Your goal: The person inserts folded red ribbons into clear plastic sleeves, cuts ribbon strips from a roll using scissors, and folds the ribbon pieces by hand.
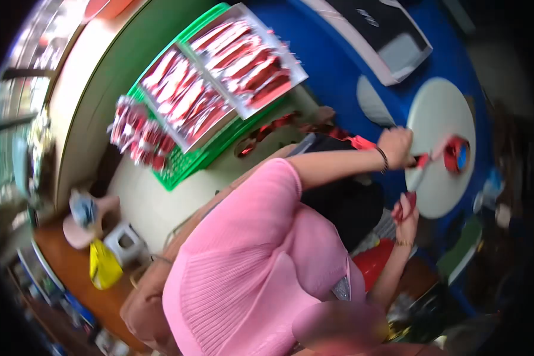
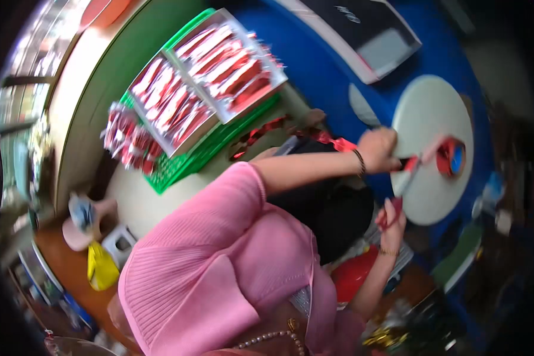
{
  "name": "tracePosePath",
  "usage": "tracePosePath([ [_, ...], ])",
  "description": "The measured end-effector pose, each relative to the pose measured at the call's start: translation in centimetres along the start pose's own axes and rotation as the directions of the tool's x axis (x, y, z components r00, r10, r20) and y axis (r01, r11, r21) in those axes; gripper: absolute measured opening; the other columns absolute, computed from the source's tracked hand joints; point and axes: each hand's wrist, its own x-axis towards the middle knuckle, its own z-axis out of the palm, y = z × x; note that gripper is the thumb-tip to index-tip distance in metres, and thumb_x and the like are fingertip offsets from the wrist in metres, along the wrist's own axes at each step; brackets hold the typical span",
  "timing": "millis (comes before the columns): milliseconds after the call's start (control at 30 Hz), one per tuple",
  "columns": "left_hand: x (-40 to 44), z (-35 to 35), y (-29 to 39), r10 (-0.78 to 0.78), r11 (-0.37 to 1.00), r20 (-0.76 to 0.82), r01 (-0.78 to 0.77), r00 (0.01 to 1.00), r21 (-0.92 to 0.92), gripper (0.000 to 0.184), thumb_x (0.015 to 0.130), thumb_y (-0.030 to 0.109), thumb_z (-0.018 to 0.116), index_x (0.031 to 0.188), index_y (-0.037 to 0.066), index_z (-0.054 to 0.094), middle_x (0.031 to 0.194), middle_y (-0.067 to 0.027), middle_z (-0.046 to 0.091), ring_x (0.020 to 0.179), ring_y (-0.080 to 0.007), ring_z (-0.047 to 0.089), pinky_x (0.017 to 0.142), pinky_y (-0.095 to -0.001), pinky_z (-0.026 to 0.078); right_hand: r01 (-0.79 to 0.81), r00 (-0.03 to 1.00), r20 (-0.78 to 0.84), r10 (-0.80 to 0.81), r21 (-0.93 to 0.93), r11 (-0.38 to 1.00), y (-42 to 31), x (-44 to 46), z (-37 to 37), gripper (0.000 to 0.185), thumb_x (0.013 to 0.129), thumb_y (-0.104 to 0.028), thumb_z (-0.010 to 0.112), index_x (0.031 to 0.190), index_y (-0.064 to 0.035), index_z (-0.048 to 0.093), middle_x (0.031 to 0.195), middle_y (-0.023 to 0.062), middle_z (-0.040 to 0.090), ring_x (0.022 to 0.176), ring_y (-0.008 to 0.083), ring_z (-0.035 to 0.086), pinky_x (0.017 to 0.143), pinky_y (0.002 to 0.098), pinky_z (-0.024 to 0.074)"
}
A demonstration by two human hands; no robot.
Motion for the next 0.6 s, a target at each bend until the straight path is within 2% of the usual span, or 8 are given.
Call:
tracePosePath([
  [67,-0.6,1.0,-0.3,-0.083,0.991,-0.016,0.081,0.996,-0.104,0.052,0.059,0.034,0.073,0.089,0.000,0.047,0.086,-0.0206,0.057,0.082,-0.0368,0.057,0.072,-0.0432,0.046,-0.090,0.995,-0.035,0.089,-0.015,0.996,0.0,-0.1,-0.3,0.017,0.084,-0.025,0.061,0.079,-0.0122,0.050,0.055,-0.0020,0.048,0.040,0.0061,0.044,0.034,0.0182,0.0270],
  [167,-1.3,1.7,-0.7,-0.163,0.901,0.023,0.158,0.986,-0.403,0.047,0.059,0.027,0.076,0.085,0.003,0.045,0.080,-0.0188,0.057,0.078,-0.0369,0.057,0.068,-0.0422,0.046,-0.106,0.994,-0.048,0.103,-0.073,0.992,-0.7,-0.6,0.3,0.019,0.084,-0.024,0.061,0.079,-0.0094,0.049,0.056,-0.0014,0.049,0.042,0.0069,0.046,0.035,0.0176,0.0296],
  [300,-2.4,2.2,-0.9,-0.226,0.835,0.097,0.244,0.969,-0.493,0.047,0.059,0.024,0.078,0.084,0.004,0.044,0.078,-0.0174,0.057,0.077,-0.0349,0.058,0.066,-0.0392,0.046,-0.091,0.995,-0.047,0.087,-0.097,0.991,-0.3,-0.4,1.0,0.019,0.083,-0.024,0.062,0.081,-0.0092,0.050,0.057,-0.0013,0.049,0.042,0.0074,0.045,0.037,0.0174,0.0317],
  [367,-2.7,3.0,-1.5,-0.222,0.841,0.133,0.259,0.966,-0.476,0.049,0.057,0.024,0.077,0.087,0.002,0.045,0.078,-0.0182,0.058,0.079,-0.0353,0.059,0.068,-0.0405,0.047,-0.095,0.994,-0.058,0.089,-0.118,0.988,0.3,0.0,1.1,0.018,0.084,-0.024,0.061,0.084,-0.0101,0.049,0.059,-0.0015,0.048,0.044,0.0072,0.045,0.040,0.0178,0.0343],
  [400,-2.9,2.5,-1.4,-0.239,0.835,0.181,0.297,0.954,-0.463,0.039,0.060,0.022,0.074,0.085,0.002,0.053,0.079,-0.0184,0.061,0.080,-0.0347,0.060,0.069,-0.0396,0.048,-0.097,0.994,-0.055,0.091,-0.128,0.987,0.5,0.2,1.2,0.018,0.084,-0.024,0.061,0.084,-0.0101,0.049,0.059,-0.0015,0.048,0.044,0.0072,0.045,0.040,0.0178,0.0343],
  [433,-2.8,2.5,-1.6,-0.244,0.830,0.179,0.301,0.953,-0.471,0.039,0.060,0.022,0.074,0.085,0.002,0.053,0.079,-0.0184,0.061,0.080,-0.0347,0.060,0.069,-0.0396,0.048,-0.076,0.996,-0.061,0.069,-0.115,0.990,0.6,0.3,1.2,0.017,0.083,-0.022,0.061,0.084,-0.0086,0.050,0.059,-0.0006,0.049,0.045,0.0074,0.046,0.041,0.0180,0.0357],
  [500,-2.5,2.7,-2.1,-0.149,0.917,0.374,0.270,0.915,-0.293,0.022,0.064,0.019,0.067,0.080,0.004,0.064,0.078,-0.0177,0.063,0.080,-0.0332,0.062,0.068,-0.0376,0.049,-0.058,0.996,-0.072,0.050,-0.110,0.992,0.6,0.2,1.4,0.017,0.083,-0.020,0.062,0.084,-0.0071,0.051,0.060,0.0003,0.050,0.047,0.0077,0.047,0.042,0.0182,0.0372],
  [600,-2.1,2.5,-2.2,-0.131,0.948,0.427,0.239,0.895,-0.210,0.014,0.067,0.016,0.061,0.075,0.009,0.069,0.077,-0.0153,0.065,0.078,-0.0306,0.064,0.066,-0.0361,0.050,-0.058,0.996,-0.081,0.048,-0.122,0.991,0.3,0.0,2.0,0.016,0.083,-0.019,0.062,0.085,-0.0062,0.052,0.062,0.0008,0.051,0.049,0.0076,0.047,0.046,0.0184,0.0387],
])
